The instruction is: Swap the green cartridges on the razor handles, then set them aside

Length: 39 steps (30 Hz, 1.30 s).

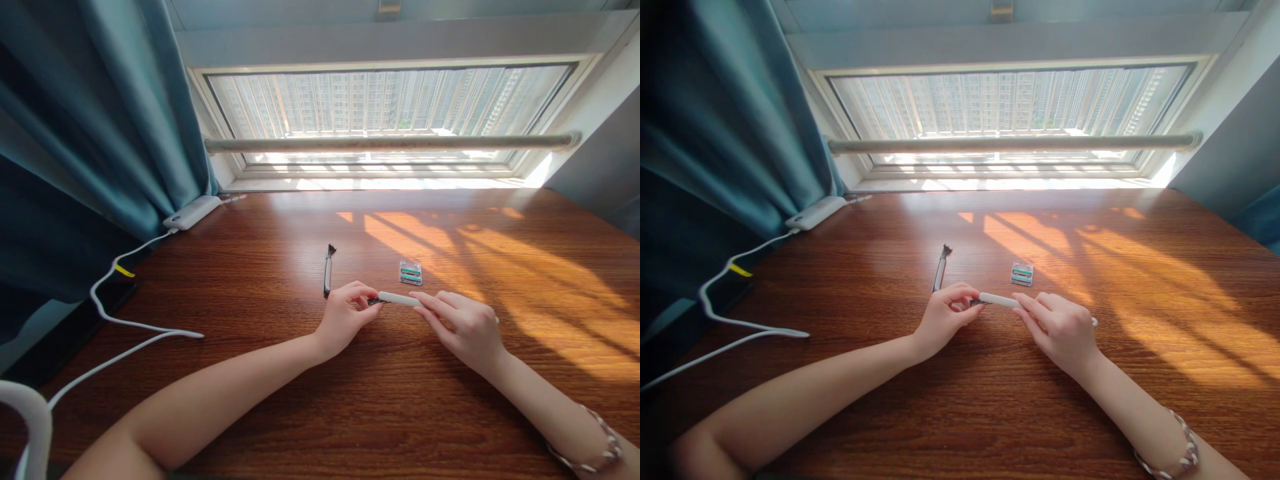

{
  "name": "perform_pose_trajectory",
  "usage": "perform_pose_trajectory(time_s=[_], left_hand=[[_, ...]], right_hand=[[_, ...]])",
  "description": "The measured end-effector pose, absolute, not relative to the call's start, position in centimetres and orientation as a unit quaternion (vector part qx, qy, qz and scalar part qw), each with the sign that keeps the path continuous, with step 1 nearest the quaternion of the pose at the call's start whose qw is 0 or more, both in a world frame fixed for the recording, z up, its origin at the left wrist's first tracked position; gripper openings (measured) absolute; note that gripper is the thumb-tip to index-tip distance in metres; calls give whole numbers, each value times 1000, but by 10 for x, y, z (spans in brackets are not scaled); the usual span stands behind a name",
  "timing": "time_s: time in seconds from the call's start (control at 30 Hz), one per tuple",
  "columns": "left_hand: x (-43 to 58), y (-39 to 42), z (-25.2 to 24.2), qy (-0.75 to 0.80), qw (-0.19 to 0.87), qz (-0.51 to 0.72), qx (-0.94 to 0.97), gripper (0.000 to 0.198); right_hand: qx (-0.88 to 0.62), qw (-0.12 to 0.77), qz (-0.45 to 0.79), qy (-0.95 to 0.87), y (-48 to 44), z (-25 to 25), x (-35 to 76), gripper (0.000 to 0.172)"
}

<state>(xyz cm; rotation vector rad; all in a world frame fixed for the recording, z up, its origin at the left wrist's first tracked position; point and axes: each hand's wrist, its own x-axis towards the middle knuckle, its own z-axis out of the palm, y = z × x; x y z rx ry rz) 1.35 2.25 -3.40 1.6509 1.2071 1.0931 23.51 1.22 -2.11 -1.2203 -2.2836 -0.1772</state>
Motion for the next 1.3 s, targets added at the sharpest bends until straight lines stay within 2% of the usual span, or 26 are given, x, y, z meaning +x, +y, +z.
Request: perform_pose_trajectory(time_s=[0.5, 0.63, 1.03, 1.17, 1.3], left_hand=[[14, 20, -29, 471, 420, 423, 650, 17], [15, 20, -28, 471, 427, 421, 647, 18], [16, 20, -28, 475, 427, 432, 636, 18], [15, 20, -27, 476, 440, 427, 631, 19], [15, 21, -27, 472, 457, 427, 621, 21]], right_hand=[[-452, 276, -54, -846, 10, -23, 235, 26], [-491, 302, -70, -814, 12, -23, 236, 25], [-473, 277, -30, -836, 12, -22, 236, 25], [-554, 257, -38, -791, 13, -23, 236, 24], [-565, 285, 23, -774, 15, -25, 237, 23]])
